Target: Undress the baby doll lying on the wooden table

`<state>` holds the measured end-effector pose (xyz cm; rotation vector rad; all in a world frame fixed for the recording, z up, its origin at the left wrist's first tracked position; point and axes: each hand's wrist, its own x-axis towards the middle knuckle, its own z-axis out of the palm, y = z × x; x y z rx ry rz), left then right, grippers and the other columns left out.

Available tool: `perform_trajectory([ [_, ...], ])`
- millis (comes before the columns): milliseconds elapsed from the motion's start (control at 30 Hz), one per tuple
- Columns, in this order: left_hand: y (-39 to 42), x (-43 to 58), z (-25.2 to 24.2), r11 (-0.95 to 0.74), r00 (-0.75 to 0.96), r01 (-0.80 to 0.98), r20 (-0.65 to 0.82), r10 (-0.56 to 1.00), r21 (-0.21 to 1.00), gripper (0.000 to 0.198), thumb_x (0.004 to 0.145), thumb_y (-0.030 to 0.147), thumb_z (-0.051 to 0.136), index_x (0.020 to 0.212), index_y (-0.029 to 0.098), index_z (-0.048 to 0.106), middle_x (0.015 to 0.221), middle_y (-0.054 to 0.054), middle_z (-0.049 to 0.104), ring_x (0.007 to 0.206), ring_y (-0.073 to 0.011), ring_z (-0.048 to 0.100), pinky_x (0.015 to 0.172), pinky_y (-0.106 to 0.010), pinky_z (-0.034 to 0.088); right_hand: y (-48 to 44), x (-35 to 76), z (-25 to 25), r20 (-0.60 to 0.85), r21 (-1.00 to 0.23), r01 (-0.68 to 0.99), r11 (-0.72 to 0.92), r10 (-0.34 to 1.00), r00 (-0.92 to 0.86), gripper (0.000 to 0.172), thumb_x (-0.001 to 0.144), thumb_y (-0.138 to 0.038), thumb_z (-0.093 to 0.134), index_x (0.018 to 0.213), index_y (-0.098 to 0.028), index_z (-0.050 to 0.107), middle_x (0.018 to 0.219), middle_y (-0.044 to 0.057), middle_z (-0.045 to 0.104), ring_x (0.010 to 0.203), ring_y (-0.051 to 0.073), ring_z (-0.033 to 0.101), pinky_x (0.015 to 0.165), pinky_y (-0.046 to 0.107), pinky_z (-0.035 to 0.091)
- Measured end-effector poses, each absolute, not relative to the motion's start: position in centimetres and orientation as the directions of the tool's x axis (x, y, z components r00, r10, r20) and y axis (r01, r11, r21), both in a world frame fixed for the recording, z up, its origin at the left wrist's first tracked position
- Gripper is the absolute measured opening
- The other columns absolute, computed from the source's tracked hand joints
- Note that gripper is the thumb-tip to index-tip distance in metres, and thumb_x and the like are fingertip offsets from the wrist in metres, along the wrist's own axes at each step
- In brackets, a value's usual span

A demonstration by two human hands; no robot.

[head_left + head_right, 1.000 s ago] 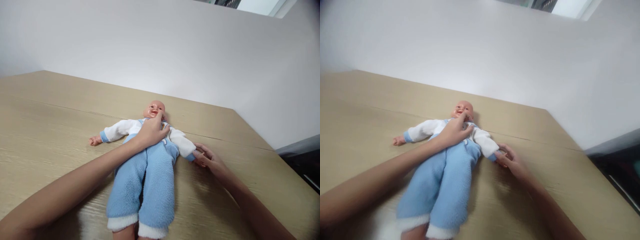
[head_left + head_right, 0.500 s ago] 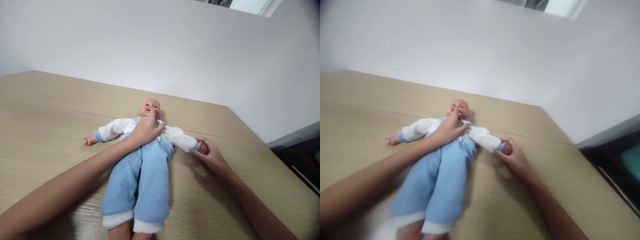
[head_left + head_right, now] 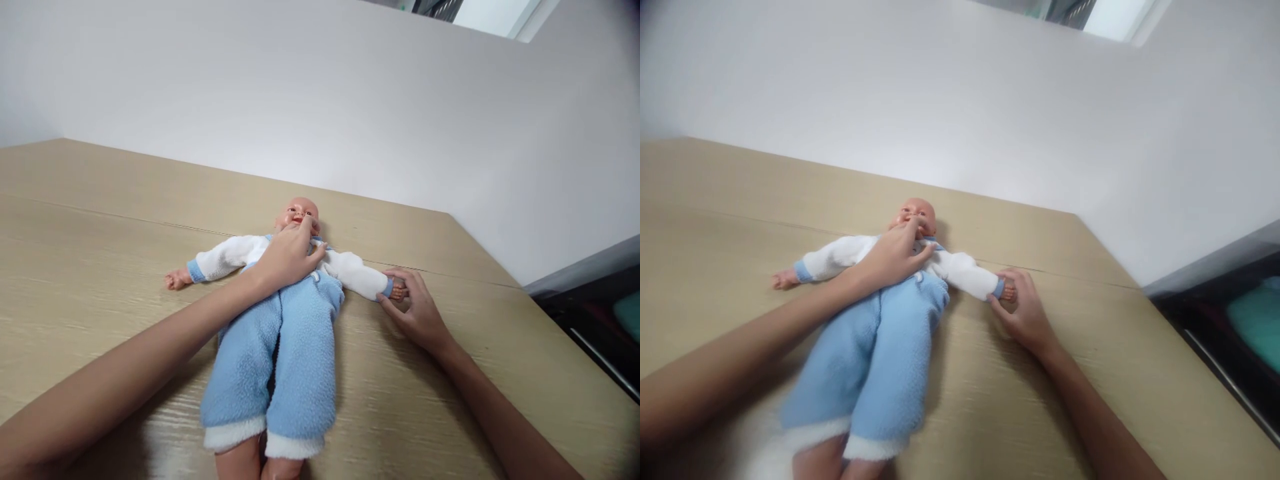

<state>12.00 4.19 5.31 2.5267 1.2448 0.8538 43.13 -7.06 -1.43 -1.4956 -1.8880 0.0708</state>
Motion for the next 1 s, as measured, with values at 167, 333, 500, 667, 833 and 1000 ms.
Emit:
perform_trajectory([
  [167,4.2,11.8,5.4,-0.635,0.486,0.705,0.436,0.757,0.317,0.029,0.107,0.039,0.055,0.125,0.017,0.060,0.125,-0.016,0.073,0.127,-0.0368,0.060,0.112,-0.052,0.042,-7.5,42.7,-0.9,0.587,-0.275,0.895,0.350,0.798,-0.132,0.042,0.100,-0.037,0.070,0.138,-0.022,0.061,0.142,0.019,0.063,0.137,0.041,0.059,0.117,0.063,0.045],
  [333,4.1,11.7,5.8,-0.708,0.520,0.649,0.517,0.680,0.278,0.024,0.106,0.038,0.058,0.119,0.018,0.064,0.132,-0.016,0.069,0.133,-0.0366,0.054,0.119,-0.052,0.037,-9.2,38.8,0.4,0.671,-0.292,0.847,0.443,0.726,-0.149,0.037,0.099,-0.027,0.070,0.136,-0.027,0.061,0.140,0.017,0.064,0.135,0.039,0.060,0.116,0.061,0.047],
  [500,3.8,11.7,6.3,-0.826,0.626,0.456,0.541,0.562,0.330,0.016,0.106,0.034,0.057,0.113,0.022,0.065,0.120,-0.010,0.072,0.120,-0.0297,0.059,0.116,-0.046,0.039,-9.3,34.0,-0.1,0.271,-0.862,0.417,0.286,0.958,-0.096,0.034,0.106,-0.046,0.064,0.134,-0.029,0.057,0.120,0.010,0.069,0.096,0.026,0.070,0.088,0.044,0.059],
  [667,3.5,12.1,6.4,-0.830,0.716,0.361,0.443,0.539,0.426,0.021,0.108,0.038,0.056,0.105,0.021,0.068,0.112,-0.009,0.074,0.112,-0.0279,0.062,0.103,-0.043,0.044,-6.6,32.5,-0.3,0.047,-0.984,0.157,0.080,0.978,-0.203,0.038,0.096,-0.062,0.071,0.088,-0.026,0.060,0.076,-0.002,0.051,0.074,0.020,0.050,0.072,0.035,0.047],
  [833,3.3,12.2,6.2,-0.820,0.780,0.338,0.351,0.519,0.462,0.028,0.108,0.045,0.058,0.106,0.021,0.072,0.111,-0.008,0.075,0.110,-0.0266,0.064,0.102,-0.040,0.045,-5.7,31.9,-0.1,0.010,-0.997,-0.079,-0.003,0.987,-0.162,0.030,0.088,-0.055,0.066,0.092,-0.028,0.052,0.078,-0.002,0.048,0.068,0.020,0.045,0.063,0.033,0.041],
  [1000,3.6,12.0,6.2,-0.815,0.837,0.322,0.257,0.483,0.482,0.027,0.103,0.048,0.063,0.100,0.022,0.073,0.110,-0.006,0.076,0.107,-0.0258,0.065,0.104,-0.040,0.043,-5.7,31.9,-0.7,-0.063,-0.987,-0.144,-0.076,0.994,-0.094,0.035,0.084,-0.052,0.077,0.095,-0.028,0.053,0.077,-0.006,0.044,0.060,0.014,0.035,0.055,0.028,0.031],
])
